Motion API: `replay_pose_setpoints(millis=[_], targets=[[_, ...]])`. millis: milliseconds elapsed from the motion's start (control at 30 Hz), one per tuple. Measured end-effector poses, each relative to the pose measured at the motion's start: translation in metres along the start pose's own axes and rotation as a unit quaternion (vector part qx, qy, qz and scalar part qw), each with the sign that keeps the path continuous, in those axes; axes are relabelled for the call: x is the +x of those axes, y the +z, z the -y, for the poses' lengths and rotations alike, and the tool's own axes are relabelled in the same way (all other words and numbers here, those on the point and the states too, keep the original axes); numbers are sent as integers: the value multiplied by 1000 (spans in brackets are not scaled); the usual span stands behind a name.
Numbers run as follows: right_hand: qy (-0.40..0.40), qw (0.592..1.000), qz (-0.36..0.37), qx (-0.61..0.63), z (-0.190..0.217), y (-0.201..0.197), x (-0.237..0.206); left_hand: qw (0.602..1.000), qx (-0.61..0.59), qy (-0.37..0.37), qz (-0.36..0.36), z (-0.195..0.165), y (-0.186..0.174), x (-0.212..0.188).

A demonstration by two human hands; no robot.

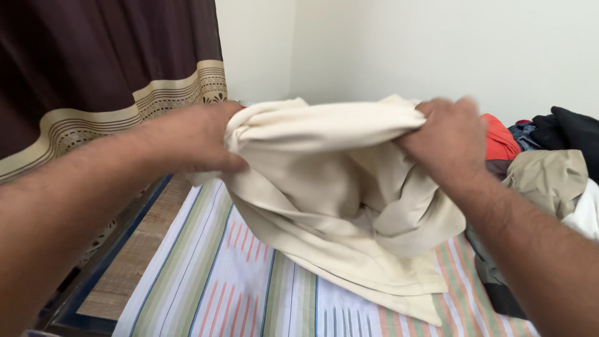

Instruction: The person folds a maroon t-shirt on a bed, smoothing and aligning it before folding it into a compact rectangle. The person then picks up a cream-colored sweatshirt from a pile, turns it inside out, and lays it flat on the bed.

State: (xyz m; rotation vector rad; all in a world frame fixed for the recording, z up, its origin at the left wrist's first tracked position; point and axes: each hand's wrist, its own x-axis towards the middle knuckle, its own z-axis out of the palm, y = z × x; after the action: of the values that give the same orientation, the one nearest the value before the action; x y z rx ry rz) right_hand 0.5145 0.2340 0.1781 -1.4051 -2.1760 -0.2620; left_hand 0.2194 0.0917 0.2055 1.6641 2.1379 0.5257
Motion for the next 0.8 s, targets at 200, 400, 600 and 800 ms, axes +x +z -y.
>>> replay_pose_setpoints(millis=[200,400,600,800], targets=[[7,982,24,190,20,-16,9,961,182,-80,-191,2,-15,4],[-55,895,357,263,8,7,-7,960,-171,-206,-77,-5,-11,16],[150,828,439,316,7,20,-29,867,-473,-155,36,-6,9,11],[14,763,450,463,38,-26,-20,628,-777,22,-49,14,-11,16]])
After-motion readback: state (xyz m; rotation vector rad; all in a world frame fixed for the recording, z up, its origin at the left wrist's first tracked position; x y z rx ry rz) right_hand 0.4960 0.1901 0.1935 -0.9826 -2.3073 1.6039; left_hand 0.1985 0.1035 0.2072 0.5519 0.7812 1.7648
